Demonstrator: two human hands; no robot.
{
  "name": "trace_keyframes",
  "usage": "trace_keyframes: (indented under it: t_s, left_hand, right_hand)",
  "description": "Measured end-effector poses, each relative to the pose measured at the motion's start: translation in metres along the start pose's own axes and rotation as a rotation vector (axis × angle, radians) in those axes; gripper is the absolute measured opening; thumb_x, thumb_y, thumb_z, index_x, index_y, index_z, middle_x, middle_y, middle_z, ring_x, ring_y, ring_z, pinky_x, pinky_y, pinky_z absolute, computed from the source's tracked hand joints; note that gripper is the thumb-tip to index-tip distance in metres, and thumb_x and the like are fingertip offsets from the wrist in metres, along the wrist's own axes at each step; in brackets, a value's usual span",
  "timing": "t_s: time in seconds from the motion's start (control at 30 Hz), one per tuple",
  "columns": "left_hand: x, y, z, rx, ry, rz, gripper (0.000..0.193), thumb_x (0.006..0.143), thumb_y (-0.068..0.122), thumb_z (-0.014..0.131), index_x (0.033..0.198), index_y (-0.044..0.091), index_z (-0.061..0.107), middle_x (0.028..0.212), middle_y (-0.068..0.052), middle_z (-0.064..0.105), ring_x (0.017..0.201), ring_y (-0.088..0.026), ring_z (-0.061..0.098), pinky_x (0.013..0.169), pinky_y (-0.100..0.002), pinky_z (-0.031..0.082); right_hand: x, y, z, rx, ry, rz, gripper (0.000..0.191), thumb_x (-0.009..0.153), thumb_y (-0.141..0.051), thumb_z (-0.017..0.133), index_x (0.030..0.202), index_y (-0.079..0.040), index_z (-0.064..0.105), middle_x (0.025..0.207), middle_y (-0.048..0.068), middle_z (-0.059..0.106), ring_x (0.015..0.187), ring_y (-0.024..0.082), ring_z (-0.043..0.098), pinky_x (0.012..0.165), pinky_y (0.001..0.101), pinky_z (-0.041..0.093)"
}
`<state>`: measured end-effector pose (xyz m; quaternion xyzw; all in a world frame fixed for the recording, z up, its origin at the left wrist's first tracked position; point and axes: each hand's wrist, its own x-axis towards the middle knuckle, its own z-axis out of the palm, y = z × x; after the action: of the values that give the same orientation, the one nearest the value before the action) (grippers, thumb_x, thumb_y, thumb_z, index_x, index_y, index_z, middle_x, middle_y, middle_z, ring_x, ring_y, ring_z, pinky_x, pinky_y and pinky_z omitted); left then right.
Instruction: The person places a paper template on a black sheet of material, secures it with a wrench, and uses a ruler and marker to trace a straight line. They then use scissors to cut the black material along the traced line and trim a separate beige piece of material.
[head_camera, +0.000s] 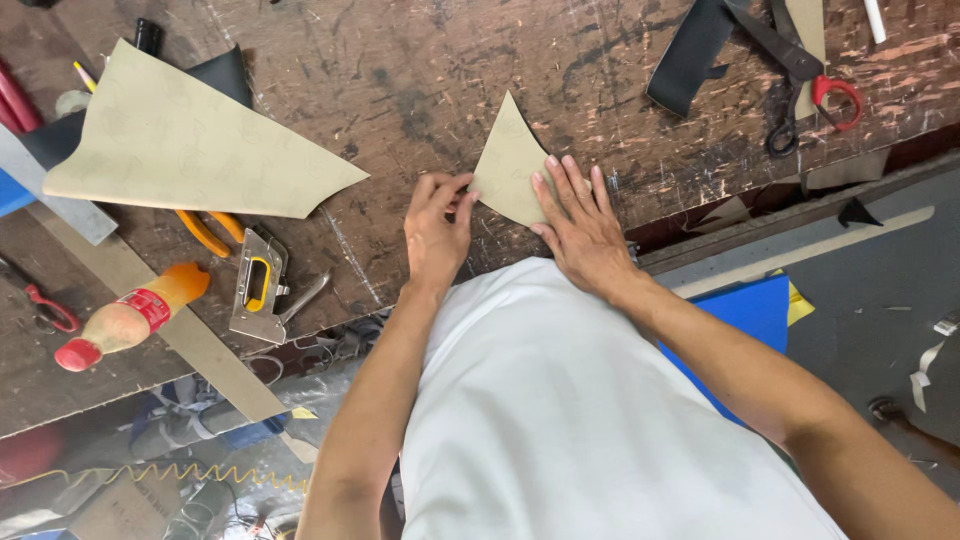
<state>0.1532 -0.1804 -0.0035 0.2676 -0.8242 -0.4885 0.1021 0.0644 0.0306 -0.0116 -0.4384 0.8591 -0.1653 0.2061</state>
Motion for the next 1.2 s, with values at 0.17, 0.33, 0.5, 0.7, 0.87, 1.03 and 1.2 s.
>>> trace_keyframes:
  t_s: [0.17,0.33,0.5,0.7,0.87,1.03,1.2]
  left_hand:
    - [-0.002,0.002,0.001,0.021,-0.014,0.037,0.024,0.092,0.002,0.075,0.115,0.003,0.072,0.104,-0.010,0.062,0.091,-0.023,0.068,0.078,-0.032,0.062]
    - [-0.004,0.005,0.004,0.085,-0.047,-0.004,0.027,0.093,0.003,0.073,0.119,0.005,0.069,0.110,-0.010,0.061,0.100,-0.027,0.067,0.085,-0.035,0.061]
    - [-0.003,0.004,0.027,0.340,-0.137,0.322,0.045,0.092,0.001,0.064,0.136,0.002,0.058,0.140,-0.018,0.052,0.133,-0.037,0.048,0.115,-0.047,0.039]
    - [0.011,-0.011,0.057,0.466,-0.236,0.468,0.058,0.102,0.007,0.054,0.156,-0.006,0.035,0.165,-0.021,0.029,0.156,-0.036,0.026,0.132,-0.051,0.022]
    - [0.012,-0.019,0.061,0.598,-0.281,0.501,0.064,0.106,0.012,0.051,0.162,-0.006,0.026,0.171,-0.020,0.021,0.161,-0.034,0.017,0.134,-0.051,0.015]
    - [0.012,-0.018,0.062,0.688,-0.301,0.488,0.068,0.101,0.014,0.054,0.161,-0.003,0.028,0.170,-0.020,0.019,0.160,-0.033,0.013,0.132,-0.055,0.011]
    - [0.013,-0.017,0.064,0.667,-0.321,0.443,0.068,0.101,0.017,0.056,0.162,0.002,0.030,0.171,-0.021,0.016,0.160,-0.035,0.010,0.132,-0.056,0.011]
  right_hand:
    - [-0.001,0.000,0.002,-0.014,0.001,-0.004,0.068,0.108,-0.035,0.051,0.164,-0.007,0.026,0.170,0.019,0.019,0.159,0.036,0.013,0.128,0.0568,0.008]
    - [-0.002,0.001,0.002,-0.023,0.009,-0.010,0.068,0.107,-0.034,0.052,0.164,-0.007,0.026,0.171,0.018,0.019,0.159,0.035,0.013,0.128,0.0569,0.009]
    - [-0.002,0.001,0.004,-0.055,0.017,-0.020,0.069,0.107,-0.034,0.053,0.164,-0.006,0.027,0.171,0.019,0.019,0.159,0.036,0.013,0.128,0.0573,0.009]
    - [-0.002,0.002,0.006,-0.063,0.033,-0.018,0.068,0.106,-0.035,0.056,0.162,-0.005,0.032,0.169,0.020,0.022,0.158,0.036,0.016,0.127,0.0577,0.010]
    - [-0.004,0.004,0.005,-0.048,0.048,-0.018,0.068,0.106,-0.035,0.057,0.162,-0.005,0.033,0.170,0.019,0.023,0.159,0.036,0.016,0.128,0.0568,0.011]
    - [-0.004,0.004,0.006,-0.045,0.044,-0.011,0.068,0.106,-0.036,0.056,0.162,-0.006,0.033,0.170,0.019,0.022,0.159,0.035,0.015,0.128,0.0567,0.010]
    - [-0.004,0.005,0.009,-0.054,0.035,-0.005,0.069,0.106,-0.036,0.056,0.163,-0.005,0.032,0.170,0.020,0.020,0.159,0.037,0.013,0.127,0.0569,0.010]
